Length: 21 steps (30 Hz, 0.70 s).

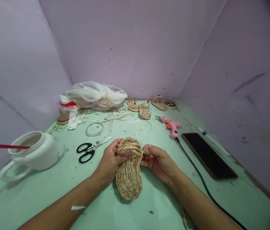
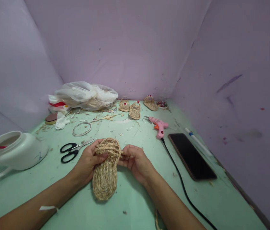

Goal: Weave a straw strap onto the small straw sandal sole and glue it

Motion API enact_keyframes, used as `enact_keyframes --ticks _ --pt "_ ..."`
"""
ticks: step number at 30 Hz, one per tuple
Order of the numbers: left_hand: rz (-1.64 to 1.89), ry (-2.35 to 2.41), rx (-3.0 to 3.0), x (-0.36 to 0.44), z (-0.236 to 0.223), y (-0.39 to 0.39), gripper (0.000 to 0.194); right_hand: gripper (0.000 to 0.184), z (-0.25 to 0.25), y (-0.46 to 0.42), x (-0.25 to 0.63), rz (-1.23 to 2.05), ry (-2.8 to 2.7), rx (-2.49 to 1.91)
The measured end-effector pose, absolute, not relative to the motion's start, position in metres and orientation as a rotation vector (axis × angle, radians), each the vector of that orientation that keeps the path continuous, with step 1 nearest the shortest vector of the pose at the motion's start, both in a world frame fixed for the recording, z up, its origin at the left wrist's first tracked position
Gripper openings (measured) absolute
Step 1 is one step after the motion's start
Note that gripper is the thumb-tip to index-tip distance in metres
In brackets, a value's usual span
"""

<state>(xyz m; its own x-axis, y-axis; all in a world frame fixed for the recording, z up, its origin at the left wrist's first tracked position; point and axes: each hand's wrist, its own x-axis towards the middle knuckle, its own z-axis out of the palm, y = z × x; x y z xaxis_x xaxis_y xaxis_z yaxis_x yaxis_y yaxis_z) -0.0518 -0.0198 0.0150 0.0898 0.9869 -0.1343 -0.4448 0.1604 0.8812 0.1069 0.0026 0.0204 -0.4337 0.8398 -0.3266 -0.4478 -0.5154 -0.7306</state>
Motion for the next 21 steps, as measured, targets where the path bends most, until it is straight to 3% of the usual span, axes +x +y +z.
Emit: enact_keyframes --ticks 4,7,10,12,18,21 --pt "1.283 0.964 0.8 -0.052 0.014 -0.019 0.038 0.014 0.018 0.002 0.109 1.821 -0.834 -1.021" --pt "1.308 1.06 0.765 -0.051 0.015 -0.018 0.038 0.026 0.02 -0.002 0.112 1.176 -1.068 -1.258" --pt "1.251 1.087 0.753 -0.05 0.016 -0.018 0.039 0.012 0.022 -0.01 0.111 0.555 -1.404 -1.264" --pt "1.212 1.079 0.781 -0.048 0.015 -0.019 0.04 0.004 0.021 -0.015 0.108 0.34 -1.643 -1.175" --pt "1.197 1.082 0.852 -0.045 0.013 -0.021 0.039 0.014 0.01 -0.022 0.099 0.168 -1.857 -1.241" --pt "1.193 1.102 0.873 -0.046 0.012 -0.021 0.04 0.009 0.01 -0.021 0.099 0.225 -1.883 -1.235"
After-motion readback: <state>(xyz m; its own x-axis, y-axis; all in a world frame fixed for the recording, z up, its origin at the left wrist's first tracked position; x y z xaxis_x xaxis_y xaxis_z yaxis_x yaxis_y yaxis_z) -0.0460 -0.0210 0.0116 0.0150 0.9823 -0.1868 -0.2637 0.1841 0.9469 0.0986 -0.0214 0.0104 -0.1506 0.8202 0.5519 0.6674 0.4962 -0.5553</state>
